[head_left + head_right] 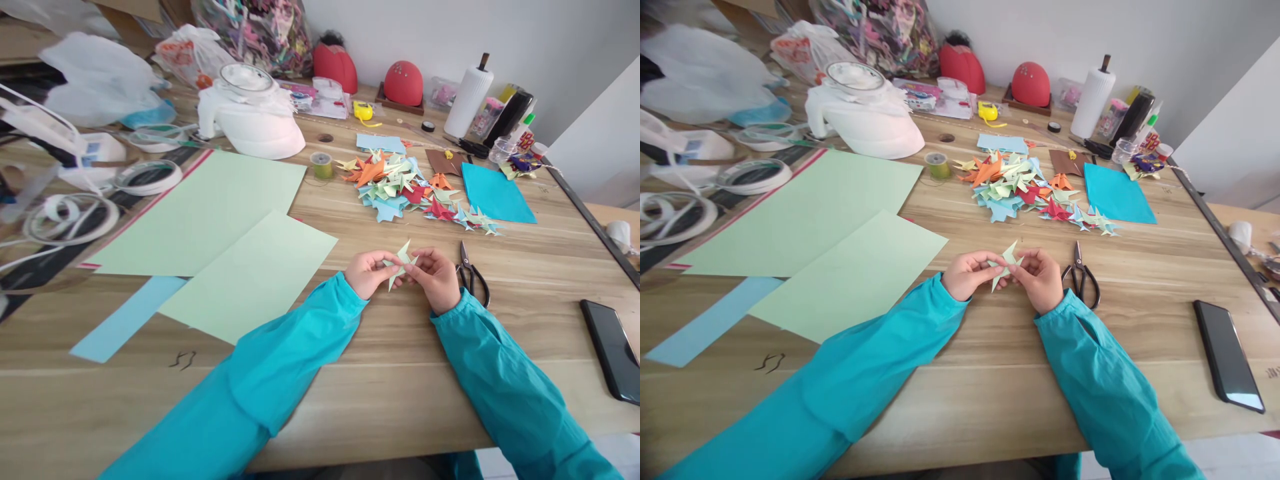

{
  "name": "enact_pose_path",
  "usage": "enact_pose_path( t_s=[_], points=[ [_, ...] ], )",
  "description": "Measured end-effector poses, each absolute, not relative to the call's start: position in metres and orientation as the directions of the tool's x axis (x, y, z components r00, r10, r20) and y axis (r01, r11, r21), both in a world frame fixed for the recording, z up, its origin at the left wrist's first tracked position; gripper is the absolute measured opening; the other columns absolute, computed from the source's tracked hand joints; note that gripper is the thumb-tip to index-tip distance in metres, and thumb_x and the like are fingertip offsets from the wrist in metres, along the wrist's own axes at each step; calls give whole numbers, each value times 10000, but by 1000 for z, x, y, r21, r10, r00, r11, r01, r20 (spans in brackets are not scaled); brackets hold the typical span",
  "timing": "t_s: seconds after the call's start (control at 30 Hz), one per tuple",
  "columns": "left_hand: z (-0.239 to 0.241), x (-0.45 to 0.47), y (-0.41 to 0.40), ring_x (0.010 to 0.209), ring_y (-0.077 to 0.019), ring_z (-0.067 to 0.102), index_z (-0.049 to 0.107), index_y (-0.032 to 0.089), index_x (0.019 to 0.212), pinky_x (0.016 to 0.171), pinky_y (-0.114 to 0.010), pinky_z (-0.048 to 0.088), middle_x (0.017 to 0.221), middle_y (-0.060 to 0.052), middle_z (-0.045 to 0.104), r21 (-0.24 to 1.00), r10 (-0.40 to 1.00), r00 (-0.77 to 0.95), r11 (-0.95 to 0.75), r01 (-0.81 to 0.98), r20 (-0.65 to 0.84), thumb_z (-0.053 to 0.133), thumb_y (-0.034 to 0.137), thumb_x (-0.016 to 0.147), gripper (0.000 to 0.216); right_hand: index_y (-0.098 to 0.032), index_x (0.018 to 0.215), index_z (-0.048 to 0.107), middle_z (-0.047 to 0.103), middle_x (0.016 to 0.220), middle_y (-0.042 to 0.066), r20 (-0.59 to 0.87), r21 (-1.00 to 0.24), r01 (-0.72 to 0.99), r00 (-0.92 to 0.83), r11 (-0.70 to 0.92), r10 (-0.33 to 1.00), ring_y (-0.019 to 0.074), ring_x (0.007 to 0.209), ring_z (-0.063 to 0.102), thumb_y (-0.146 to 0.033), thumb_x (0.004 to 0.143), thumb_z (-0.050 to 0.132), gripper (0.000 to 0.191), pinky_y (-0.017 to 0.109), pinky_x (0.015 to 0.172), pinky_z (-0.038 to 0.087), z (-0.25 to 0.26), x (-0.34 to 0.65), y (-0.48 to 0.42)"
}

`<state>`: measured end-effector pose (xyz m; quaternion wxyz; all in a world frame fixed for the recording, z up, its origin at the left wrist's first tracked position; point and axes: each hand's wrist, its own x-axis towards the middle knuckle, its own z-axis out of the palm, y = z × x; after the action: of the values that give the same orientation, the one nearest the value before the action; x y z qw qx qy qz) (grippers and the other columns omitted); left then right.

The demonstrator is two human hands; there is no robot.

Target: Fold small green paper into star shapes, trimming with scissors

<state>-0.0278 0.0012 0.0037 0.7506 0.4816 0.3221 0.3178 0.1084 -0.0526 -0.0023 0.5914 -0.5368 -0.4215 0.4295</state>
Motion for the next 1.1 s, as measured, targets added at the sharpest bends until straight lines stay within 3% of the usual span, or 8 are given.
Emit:
enact_pose_path(
  t_s=[0.4, 1.1],
  points=[
    [-2, -27, 1, 470, -110, 589, 587, 106, 741, 492, -225, 488, 516, -6, 631, 956, 797, 591, 255, -145, -123, 731, 238, 574, 257, -172, 821, 531, 538, 527, -65, 54, -996, -57, 293, 74, 955, 94, 448, 543, -316, 580, 754, 358, 224, 444, 447, -2, 108, -53],
    [-2, -30, 2, 520, -141, 621, 606, 89, 787, 536, -253, 503, 531, -27, 639, 941, 782, 607, 297, -166, -139, 750, 208, 547, 303, -172, 809, 523, 535, 510, -66, 28, -998, -41, 306, 42, 951, 90, 413, 515, -369, 575, 743, 376, 222, 402, 428, -1, 108, -52]
  ],
)
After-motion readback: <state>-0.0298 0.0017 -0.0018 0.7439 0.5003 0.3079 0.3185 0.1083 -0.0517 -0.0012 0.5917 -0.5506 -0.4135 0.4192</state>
